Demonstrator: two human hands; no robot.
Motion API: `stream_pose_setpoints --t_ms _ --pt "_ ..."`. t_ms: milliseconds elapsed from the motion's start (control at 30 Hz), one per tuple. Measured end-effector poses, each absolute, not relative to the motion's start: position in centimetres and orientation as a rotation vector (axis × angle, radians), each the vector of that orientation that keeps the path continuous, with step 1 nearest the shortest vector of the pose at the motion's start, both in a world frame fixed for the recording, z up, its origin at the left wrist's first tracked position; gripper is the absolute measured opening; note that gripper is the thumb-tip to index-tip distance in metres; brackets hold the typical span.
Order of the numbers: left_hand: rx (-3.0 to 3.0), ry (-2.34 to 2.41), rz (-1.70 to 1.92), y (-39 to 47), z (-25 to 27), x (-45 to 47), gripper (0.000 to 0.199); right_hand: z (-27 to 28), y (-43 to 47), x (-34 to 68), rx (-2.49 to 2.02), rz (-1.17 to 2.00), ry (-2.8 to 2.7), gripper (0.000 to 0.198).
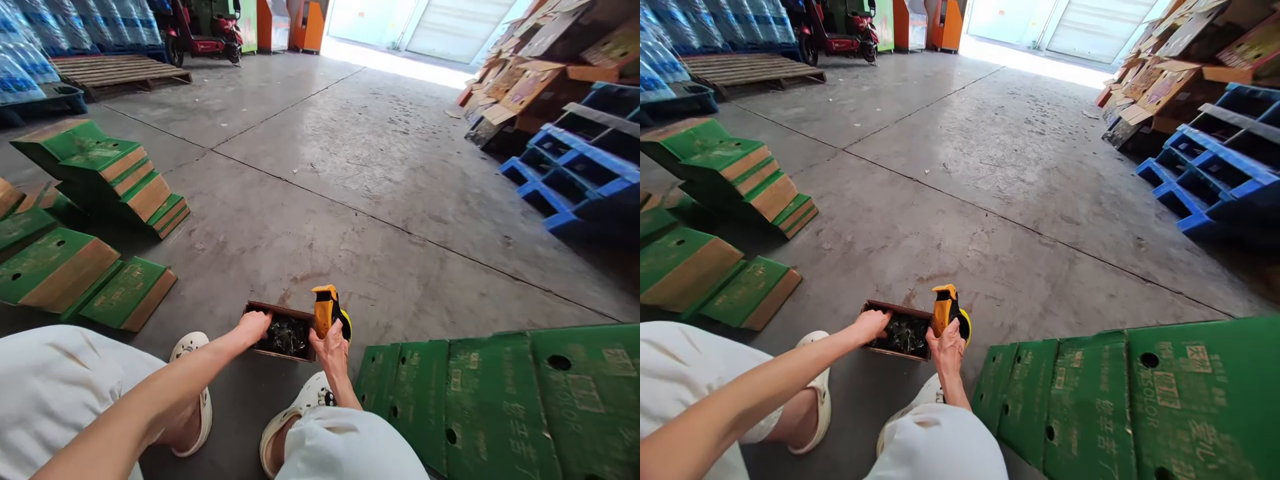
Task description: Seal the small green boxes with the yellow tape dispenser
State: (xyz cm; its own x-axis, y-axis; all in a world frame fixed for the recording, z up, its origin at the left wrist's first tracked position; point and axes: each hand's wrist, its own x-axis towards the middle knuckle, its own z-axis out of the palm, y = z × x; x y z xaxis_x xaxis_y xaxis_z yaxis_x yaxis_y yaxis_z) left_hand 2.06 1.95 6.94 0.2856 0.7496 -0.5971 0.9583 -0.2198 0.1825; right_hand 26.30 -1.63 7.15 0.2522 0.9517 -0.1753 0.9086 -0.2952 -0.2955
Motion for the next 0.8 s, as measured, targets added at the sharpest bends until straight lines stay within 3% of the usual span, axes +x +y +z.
stream_pose_setpoints --t_ms 133,367,600,800 --pt "2.002 1.537 -0.575 1.3 7.2 0.7 0.067 7.1 -1.7 26.1 -2.392 0.503 -1.761 0.064" --pt "1.897 1.563 -0.521 0.1 6.0 1.3 0.052 6.8 -1.8 26.1 -2.409 0.502 -1.764 0.06" --pt "1.814 1.447 -0.342 -0.7 6.4 0.5 0.069 6.1 -1.6 26.4 -2.368 0.471 -1.744 0.055" --pt "1.696 1.443 -0.431 0.3 6.6 1.2 0.052 6.6 -1.6 26.2 -2.347 0.462 -1.795 0.049"
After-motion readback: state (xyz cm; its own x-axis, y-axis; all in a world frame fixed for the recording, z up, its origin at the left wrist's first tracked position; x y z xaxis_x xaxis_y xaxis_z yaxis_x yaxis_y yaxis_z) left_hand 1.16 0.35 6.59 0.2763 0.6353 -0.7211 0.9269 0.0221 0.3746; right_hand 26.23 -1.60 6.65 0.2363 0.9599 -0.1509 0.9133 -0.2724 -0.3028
